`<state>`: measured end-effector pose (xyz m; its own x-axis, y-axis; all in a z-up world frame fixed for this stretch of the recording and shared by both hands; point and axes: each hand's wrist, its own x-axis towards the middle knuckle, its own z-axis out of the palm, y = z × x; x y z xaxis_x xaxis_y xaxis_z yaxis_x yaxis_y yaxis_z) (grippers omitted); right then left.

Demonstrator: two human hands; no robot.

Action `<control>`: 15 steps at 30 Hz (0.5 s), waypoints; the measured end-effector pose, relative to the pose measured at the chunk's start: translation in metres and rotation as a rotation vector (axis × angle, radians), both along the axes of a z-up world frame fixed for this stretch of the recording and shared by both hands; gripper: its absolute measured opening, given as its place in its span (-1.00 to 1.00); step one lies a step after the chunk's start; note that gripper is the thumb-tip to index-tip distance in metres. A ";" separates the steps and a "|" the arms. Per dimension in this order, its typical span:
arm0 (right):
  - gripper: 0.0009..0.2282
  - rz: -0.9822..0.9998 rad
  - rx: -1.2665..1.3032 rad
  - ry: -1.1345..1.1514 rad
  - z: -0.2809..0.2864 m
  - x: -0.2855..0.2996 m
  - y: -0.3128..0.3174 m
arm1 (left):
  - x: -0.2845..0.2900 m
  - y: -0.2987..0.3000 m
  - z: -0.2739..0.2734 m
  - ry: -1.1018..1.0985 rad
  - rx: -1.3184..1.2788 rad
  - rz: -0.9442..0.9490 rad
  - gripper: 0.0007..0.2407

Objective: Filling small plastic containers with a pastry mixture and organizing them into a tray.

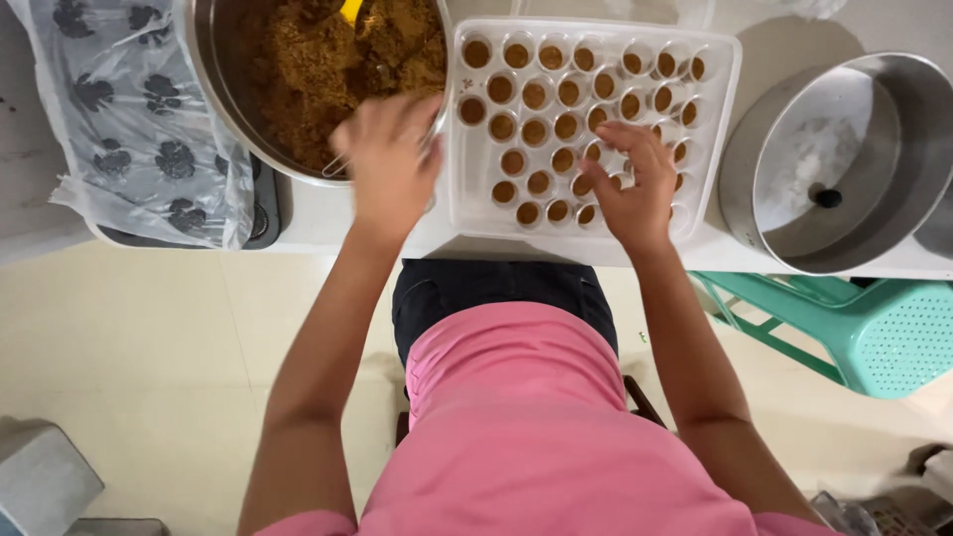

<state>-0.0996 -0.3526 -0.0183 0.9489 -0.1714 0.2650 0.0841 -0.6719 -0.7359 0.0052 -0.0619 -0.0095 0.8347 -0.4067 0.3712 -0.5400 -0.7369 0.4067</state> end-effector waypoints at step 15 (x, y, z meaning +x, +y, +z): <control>-0.63 0.534 -0.051 0.062 -0.008 0.002 0.187 | -0.098 0.109 -0.140 0.476 0.041 0.011 -0.30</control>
<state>-0.0972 -0.1657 -0.0261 0.9148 0.3503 0.2008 0.3807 -0.5828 -0.7179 -0.0928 0.0468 -0.1490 0.9123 -0.4037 -0.0693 -0.2934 -0.7621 0.5772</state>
